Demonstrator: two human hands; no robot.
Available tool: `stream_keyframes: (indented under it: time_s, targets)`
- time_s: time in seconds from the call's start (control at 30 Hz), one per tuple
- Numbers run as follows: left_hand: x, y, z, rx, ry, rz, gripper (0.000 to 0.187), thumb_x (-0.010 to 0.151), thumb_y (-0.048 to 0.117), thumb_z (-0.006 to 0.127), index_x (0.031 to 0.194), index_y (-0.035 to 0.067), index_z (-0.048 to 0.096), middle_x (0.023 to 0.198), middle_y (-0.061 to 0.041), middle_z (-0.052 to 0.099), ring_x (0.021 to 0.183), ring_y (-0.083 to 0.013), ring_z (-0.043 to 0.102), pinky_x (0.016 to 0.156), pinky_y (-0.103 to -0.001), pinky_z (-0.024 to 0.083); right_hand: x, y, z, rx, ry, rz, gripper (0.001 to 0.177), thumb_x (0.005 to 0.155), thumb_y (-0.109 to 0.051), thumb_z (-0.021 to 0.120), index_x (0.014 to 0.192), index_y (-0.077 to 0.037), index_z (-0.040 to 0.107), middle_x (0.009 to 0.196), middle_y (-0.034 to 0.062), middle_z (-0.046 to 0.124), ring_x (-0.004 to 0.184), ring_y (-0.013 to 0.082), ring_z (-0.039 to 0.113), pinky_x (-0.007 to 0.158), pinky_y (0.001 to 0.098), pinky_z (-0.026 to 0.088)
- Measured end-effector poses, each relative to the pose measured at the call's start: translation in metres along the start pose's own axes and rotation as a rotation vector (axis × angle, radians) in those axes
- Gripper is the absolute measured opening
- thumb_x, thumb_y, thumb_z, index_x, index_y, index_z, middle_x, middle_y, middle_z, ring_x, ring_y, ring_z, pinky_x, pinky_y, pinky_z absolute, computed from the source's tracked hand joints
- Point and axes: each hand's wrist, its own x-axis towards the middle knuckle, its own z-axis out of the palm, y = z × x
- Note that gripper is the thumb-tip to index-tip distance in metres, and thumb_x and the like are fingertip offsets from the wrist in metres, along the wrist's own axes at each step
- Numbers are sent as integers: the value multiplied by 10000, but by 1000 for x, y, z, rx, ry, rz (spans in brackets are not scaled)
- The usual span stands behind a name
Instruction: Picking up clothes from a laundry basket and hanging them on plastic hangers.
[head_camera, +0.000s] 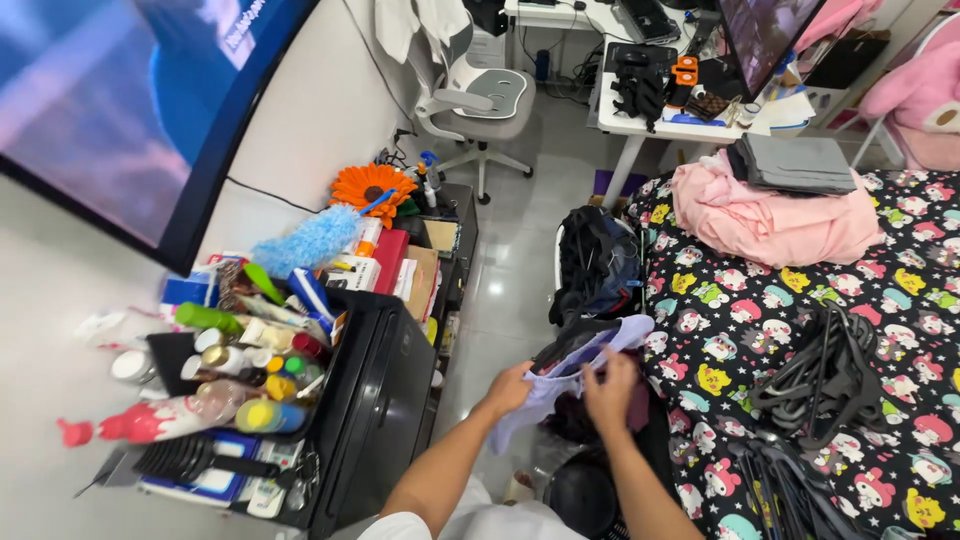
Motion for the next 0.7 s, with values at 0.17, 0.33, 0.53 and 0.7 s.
stream_keyframes:
  time_s: [0.17,0.33,0.53,0.7]
  targets:
    - [-28,-20,-25,-183,-106,115,364,784,21,572,1097,96,742,840,6,700,775,-102,625,703,-269,488,17,45,-44,-179,78,-92,742,829,-461,731,1442,-72,578,1492,271,453,1355,456,382,1103,579,270]
    - [-60,-42,-39,-247,-228,219,353,740,-18,571,1054,42,722,835,22,673,785,-92,612,708,-262,486,22,40,-87,-230,-170,-158,593,827,-538,715,1287,-164,700,1277,140,616,1255,342,528,1127,537,328]
    - [-146,-64,-54,-44,-183,111,343,756,32,577,1060,94,723,817,-11,675,757,-118,611,652,-286,466,-38,6,-115,44,-472,-225,376,866,-404,726,1057,-82,770,942,106,730,913,298,684,821,404,524]
    - [-222,-61,-27,29,-101,73,343,858,370,763,1060,96,728,817,-54,657,788,-171,596,719,-336,474,-123,-30,-151,121,-363,-241,297,875,-332,732,981,-60,781,865,109,738,831,296,697,748,387,531]
